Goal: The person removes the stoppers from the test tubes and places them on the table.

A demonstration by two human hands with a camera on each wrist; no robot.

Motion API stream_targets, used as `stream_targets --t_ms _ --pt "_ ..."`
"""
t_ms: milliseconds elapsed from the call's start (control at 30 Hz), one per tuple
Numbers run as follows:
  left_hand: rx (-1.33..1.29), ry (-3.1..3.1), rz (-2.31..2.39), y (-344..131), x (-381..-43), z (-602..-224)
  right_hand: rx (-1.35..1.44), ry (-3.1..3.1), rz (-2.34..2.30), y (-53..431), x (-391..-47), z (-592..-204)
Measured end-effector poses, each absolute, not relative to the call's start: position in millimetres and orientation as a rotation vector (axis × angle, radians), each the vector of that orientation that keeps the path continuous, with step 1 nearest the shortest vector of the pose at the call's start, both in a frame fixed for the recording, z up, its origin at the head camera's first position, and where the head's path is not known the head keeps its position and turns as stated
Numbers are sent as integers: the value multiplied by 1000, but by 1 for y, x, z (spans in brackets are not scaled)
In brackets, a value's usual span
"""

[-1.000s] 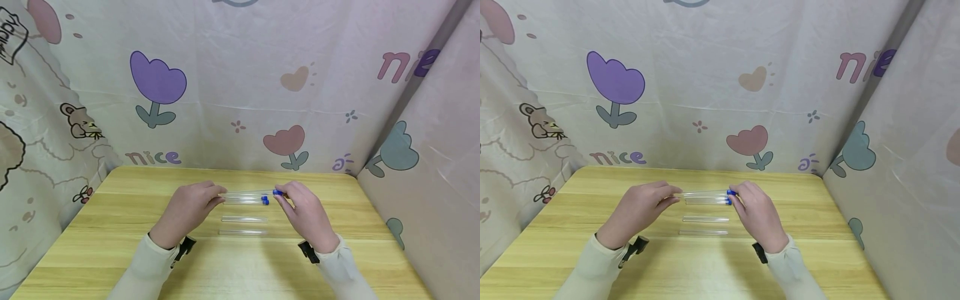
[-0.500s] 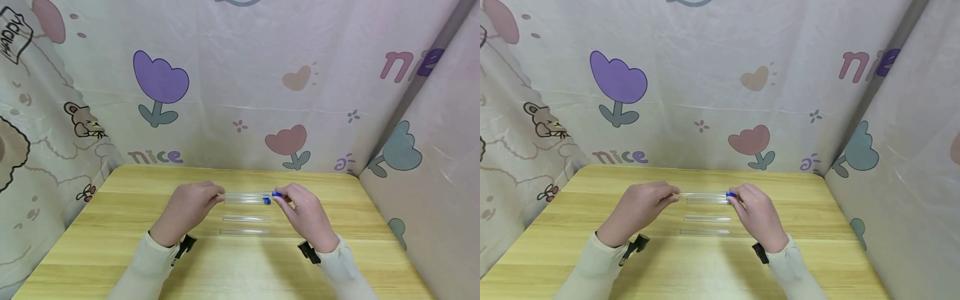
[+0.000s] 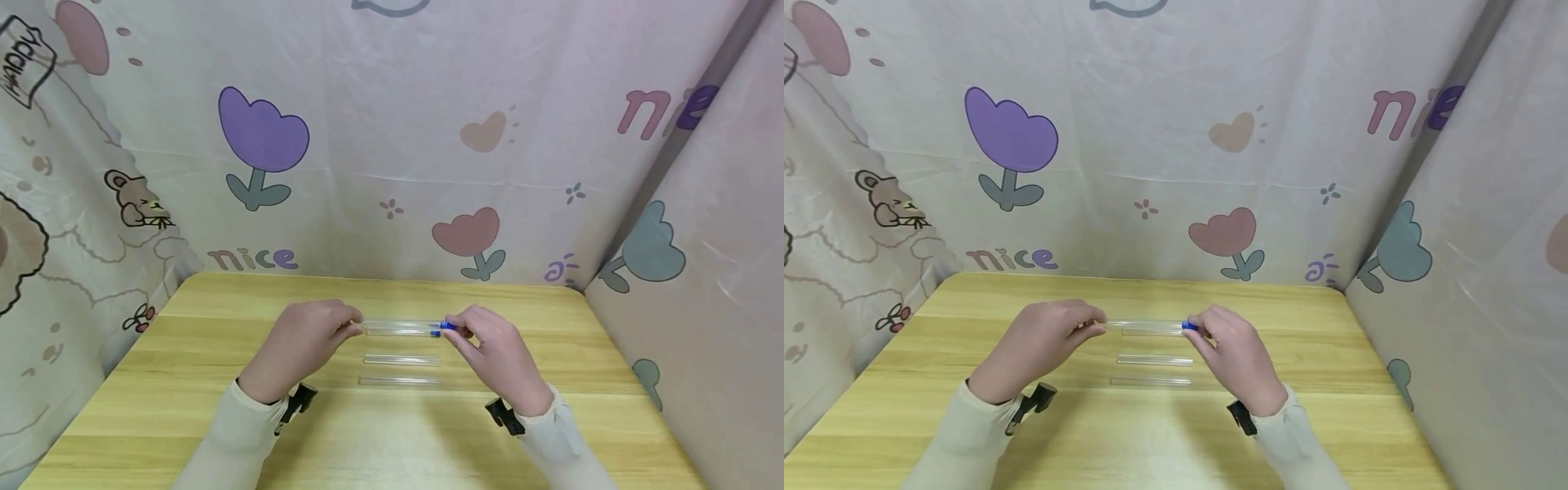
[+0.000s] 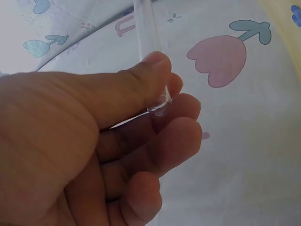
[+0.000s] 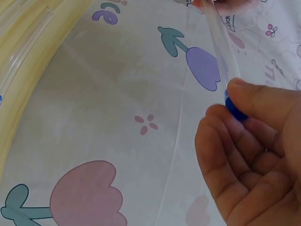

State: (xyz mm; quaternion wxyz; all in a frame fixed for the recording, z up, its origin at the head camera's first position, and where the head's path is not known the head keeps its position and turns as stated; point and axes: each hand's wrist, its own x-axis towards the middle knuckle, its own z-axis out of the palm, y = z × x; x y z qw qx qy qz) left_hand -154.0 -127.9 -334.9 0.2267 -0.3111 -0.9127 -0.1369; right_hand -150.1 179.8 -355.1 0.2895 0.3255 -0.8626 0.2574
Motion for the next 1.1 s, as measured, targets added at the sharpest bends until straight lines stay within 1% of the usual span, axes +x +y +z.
stream_targets --t_ms 333,567,800,1100 --pt "-839 -2487 -355 -136 -158 -335 1101 -2232 590 178 -159 -358" --pt "-834 -2405 -354 -137 -162 -338 1193 -2252 522 182 -159 -358" --pt "-828 -2441 -376 -134 -160 -337 1122 -2239 595 182 -159 -360" --pt "-831 -2570 -411 -129 -159 -337 925 -2251 609 183 -158 -355"
